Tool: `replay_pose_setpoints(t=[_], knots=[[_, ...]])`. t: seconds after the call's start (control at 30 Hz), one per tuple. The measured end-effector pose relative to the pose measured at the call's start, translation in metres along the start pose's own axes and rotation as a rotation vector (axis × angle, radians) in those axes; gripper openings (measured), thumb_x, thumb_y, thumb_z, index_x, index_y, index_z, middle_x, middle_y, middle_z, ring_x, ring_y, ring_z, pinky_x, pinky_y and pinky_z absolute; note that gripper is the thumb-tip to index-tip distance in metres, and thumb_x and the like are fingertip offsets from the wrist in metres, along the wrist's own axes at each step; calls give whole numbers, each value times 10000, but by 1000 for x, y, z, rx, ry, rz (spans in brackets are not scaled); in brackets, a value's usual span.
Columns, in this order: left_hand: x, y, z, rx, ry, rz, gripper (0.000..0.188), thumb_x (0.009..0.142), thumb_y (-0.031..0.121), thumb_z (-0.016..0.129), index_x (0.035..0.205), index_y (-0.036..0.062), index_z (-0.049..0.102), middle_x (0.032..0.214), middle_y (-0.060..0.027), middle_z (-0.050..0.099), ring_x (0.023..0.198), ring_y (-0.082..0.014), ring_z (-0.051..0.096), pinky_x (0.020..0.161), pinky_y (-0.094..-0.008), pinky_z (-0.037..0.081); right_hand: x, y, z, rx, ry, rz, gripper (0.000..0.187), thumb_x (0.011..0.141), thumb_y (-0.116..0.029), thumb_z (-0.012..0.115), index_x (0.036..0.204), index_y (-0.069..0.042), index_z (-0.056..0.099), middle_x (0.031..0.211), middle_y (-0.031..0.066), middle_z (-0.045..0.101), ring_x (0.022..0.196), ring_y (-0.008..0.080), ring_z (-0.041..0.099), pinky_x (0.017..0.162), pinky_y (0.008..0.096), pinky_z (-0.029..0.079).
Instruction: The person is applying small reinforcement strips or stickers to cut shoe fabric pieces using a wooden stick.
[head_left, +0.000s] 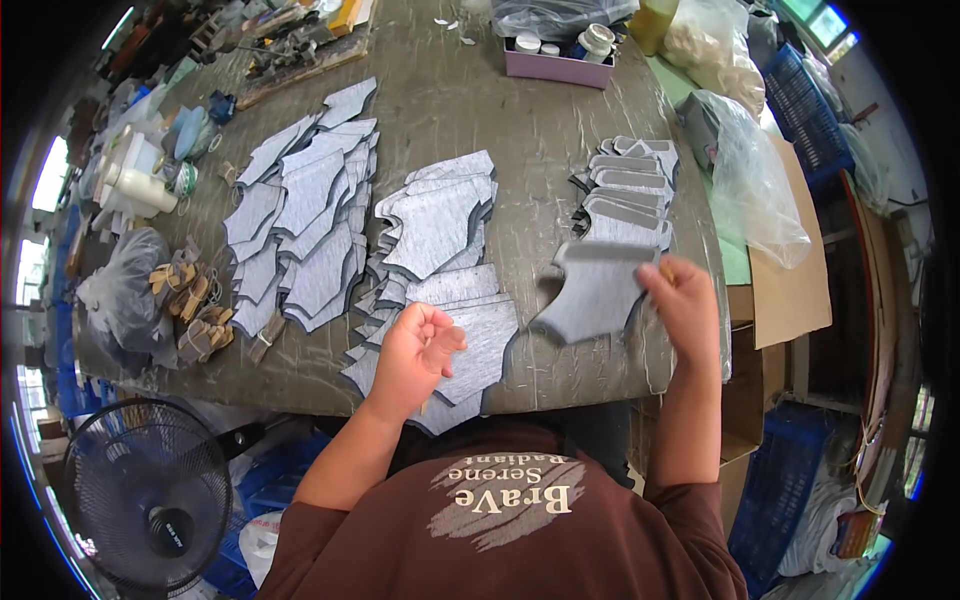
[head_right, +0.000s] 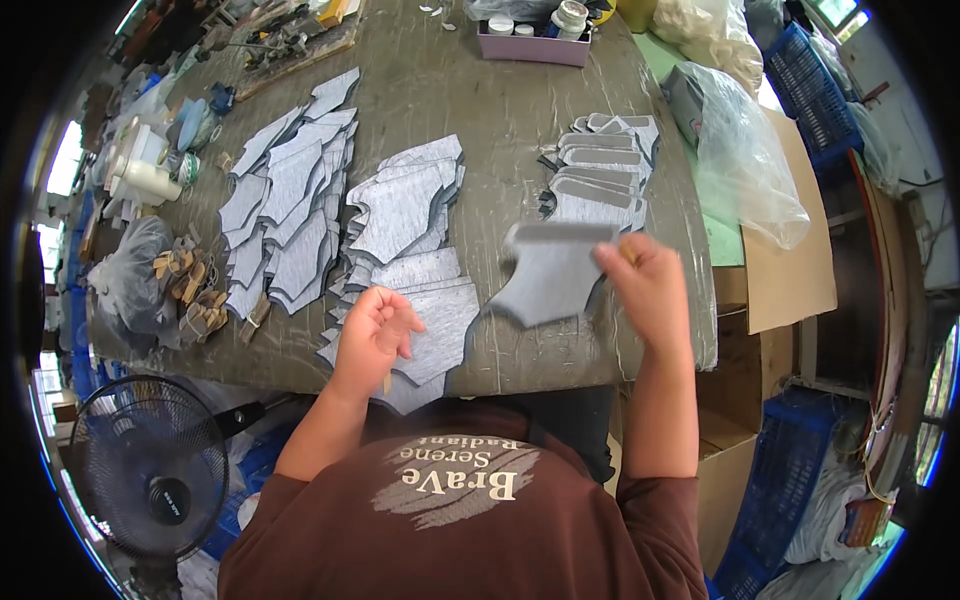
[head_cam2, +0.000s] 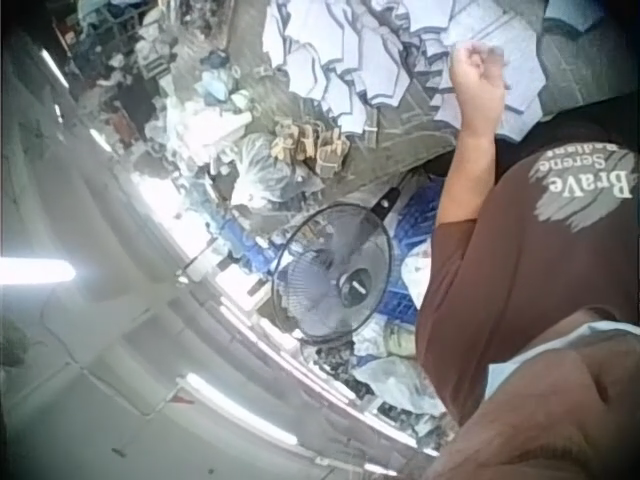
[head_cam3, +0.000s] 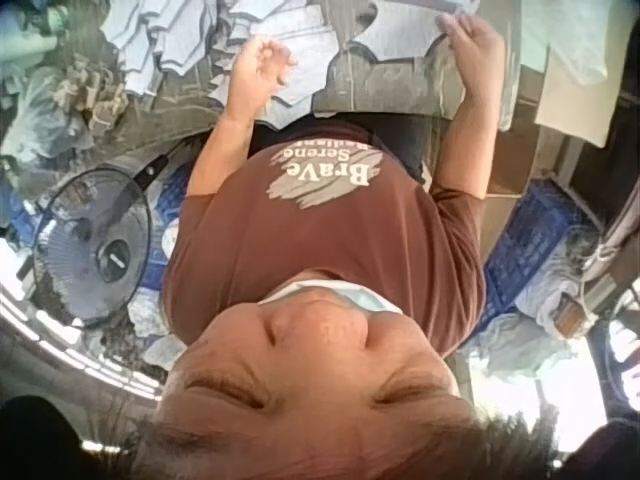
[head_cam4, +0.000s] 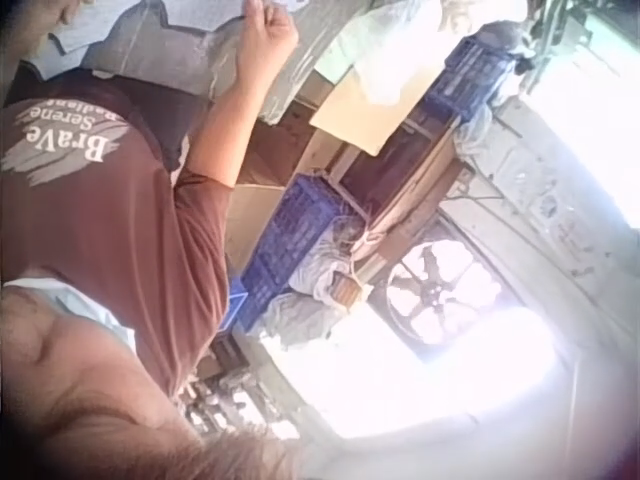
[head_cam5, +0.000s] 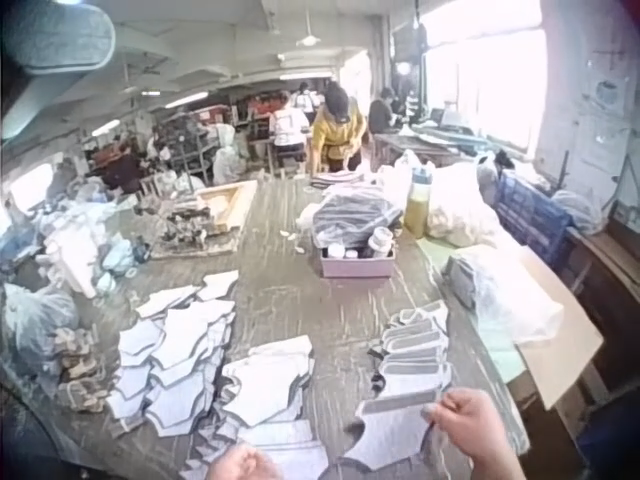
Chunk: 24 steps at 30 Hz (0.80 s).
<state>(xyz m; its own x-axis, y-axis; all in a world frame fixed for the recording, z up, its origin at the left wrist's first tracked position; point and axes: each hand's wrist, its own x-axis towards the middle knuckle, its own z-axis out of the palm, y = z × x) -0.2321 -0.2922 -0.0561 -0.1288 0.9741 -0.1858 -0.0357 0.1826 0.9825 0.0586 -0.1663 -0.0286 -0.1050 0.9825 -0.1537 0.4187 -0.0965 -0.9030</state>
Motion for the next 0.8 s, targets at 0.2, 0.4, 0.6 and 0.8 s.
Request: replay_pose_setpoints(t=[0.2,0.4,0.6,0.8], knots=[[-2,-2,-6,-136,-71,27,758,873,701,344,1109,-10,459,960,-99,579,721,-77,486,512,-184,342,14,6,3,-138,445,-174,174,890,-154,599,782,-18,594,637,10,552,616,68,488,563,255,408],[-3,18,19,213,-156,301,1003,738,832,332,1234,-38,389,1098,-88,525,952,-152,470,712,-271,412,-64,-32,111,210,-281,-227,76,849,-80,638,871,-8,646,674,73,610,608,129,573,540,276,454],[2,21,31,644,-160,681,952,759,780,403,1233,-46,417,1118,-182,555,964,-318,506,799,-392,469,-72,-32,126,280,-486,-165,75,802,-37,634,857,-3,674,732,127,651,627,185,609,560,307,476],[-2,18,31,557,-208,656,916,765,732,479,1253,-38,397,1128,-184,546,938,-348,509,799,-406,469,-76,-25,129,375,-490,-71,60,813,-57,641,812,-7,674,698,72,636,630,93,564,541,267,450]])
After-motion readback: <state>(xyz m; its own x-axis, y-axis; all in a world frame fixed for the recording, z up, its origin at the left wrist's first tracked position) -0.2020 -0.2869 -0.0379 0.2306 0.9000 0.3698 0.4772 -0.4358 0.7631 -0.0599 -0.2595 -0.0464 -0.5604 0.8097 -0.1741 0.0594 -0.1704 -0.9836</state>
